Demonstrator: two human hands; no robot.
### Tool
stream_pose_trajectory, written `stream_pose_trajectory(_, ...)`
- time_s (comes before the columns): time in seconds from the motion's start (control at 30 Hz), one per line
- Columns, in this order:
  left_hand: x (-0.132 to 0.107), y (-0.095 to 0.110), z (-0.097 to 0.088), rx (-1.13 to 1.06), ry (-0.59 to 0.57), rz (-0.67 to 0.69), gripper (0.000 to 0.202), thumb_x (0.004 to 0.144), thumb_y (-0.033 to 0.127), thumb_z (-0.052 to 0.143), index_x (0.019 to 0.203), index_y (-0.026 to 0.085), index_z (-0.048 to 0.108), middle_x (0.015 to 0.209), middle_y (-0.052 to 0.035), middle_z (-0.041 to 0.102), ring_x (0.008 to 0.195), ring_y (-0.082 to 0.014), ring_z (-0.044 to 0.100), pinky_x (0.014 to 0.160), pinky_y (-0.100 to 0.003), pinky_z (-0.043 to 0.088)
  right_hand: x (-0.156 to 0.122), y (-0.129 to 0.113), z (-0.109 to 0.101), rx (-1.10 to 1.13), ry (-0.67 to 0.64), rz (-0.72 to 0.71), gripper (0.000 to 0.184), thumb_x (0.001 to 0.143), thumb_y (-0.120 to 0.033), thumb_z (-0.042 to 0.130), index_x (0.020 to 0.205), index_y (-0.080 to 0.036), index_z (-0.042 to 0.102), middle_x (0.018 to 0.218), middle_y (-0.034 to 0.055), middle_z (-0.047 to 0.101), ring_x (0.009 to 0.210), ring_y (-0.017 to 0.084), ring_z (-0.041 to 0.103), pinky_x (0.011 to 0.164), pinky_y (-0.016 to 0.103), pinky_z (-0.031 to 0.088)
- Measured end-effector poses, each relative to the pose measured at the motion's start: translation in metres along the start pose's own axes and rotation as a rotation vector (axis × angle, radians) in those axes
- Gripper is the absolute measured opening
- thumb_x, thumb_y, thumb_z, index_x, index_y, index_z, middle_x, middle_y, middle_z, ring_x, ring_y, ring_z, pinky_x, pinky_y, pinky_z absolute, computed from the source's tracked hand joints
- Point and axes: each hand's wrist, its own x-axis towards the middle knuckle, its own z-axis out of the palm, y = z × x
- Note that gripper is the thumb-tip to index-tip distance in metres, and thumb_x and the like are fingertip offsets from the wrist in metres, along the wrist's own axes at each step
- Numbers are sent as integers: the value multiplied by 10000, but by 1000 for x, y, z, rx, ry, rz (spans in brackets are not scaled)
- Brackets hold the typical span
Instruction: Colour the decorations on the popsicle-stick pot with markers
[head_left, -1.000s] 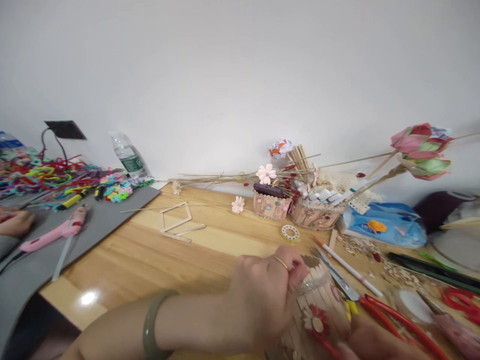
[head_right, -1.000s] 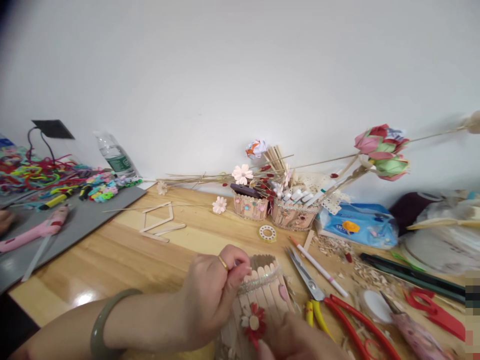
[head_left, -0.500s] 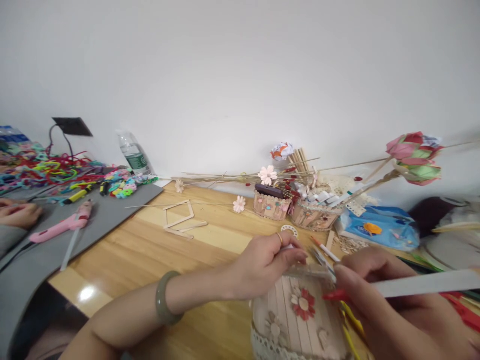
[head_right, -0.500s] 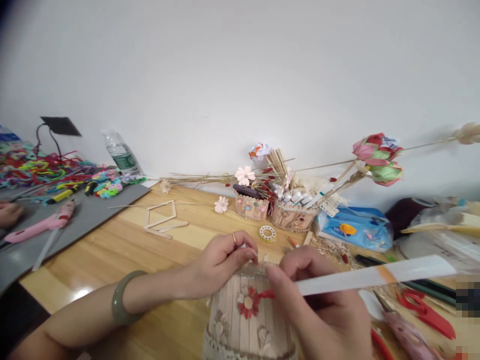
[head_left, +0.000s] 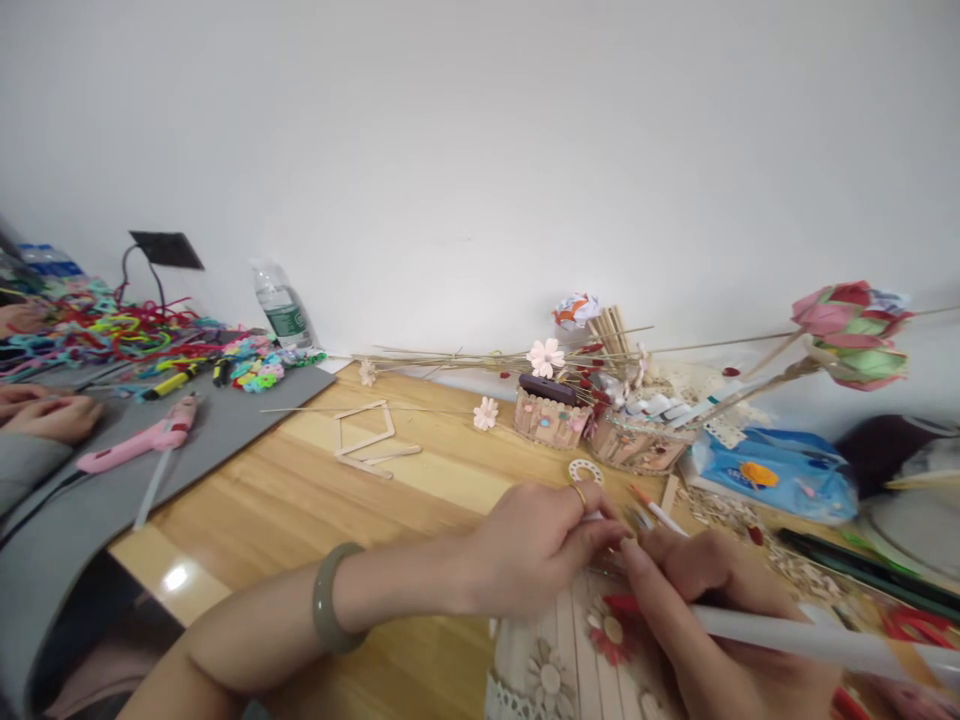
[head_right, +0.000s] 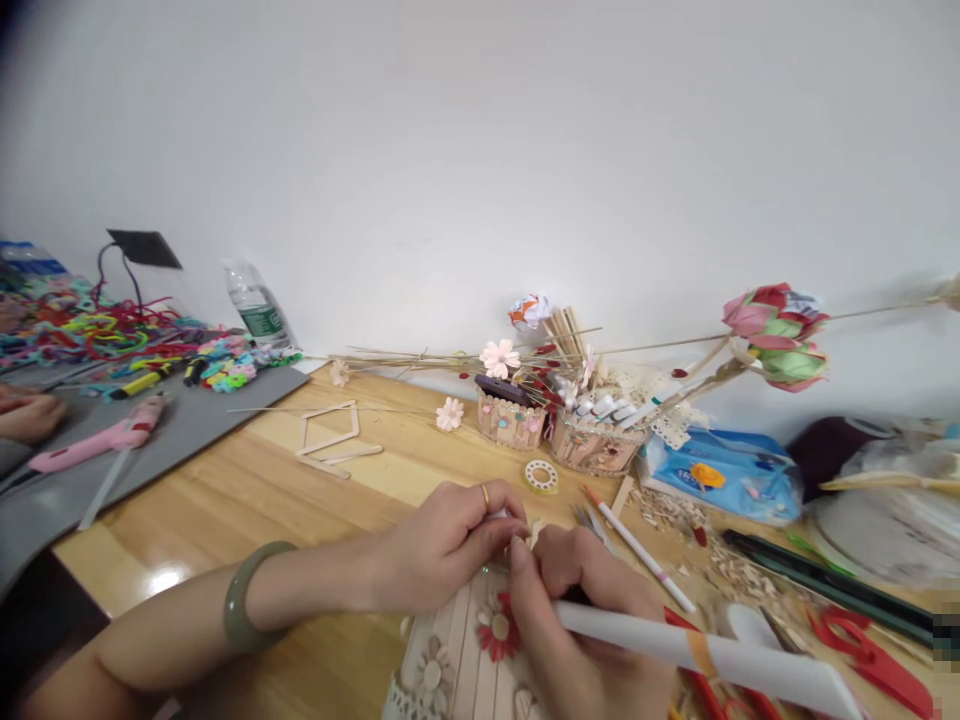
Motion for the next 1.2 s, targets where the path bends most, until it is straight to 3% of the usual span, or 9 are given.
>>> stream_pose_trajectory(0.17,-1,2,-1,24,-17,-15,230,870,272,354,794,164,542,643,-2,561,581,-121,498,532,-205,368,-1,-2,0,49,-35,5,332,782,-130,553,540,-204,338,489,-72,345,434,79,336,442,234,314)
stream_pose_trajectory(0.47,-1,7,-3,46,-40,-46,224,873,271,363,778,169,538,606,6,548,556,-122,491,507,-208,371,-2,-9,4,127,27,127,360,768,-177,586,510,-205,336,480,-59,342,449,96,327,439,262,285)
stream_pose_trajectory(0.7,-2,6,-2,33,-27,-41,230,876,289,354,808,166,537,647,-6,570,592,-131,512,536,-218,374,-3,-7,2,129,22,105,369,779,-223,588,507,-194,340,481,-62,334,437,78,338,427,236,292)
stream_pose_trajectory(1.2,-2,7,-3,49,-25,-23,223,876,283,355,786,170,524,596,13,529,544,-118,481,499,-206,355,-3,-6,3,139,0,85,355,792,-176,552,531,-202,313,495,-59,298,446,93,293,434,255,272)
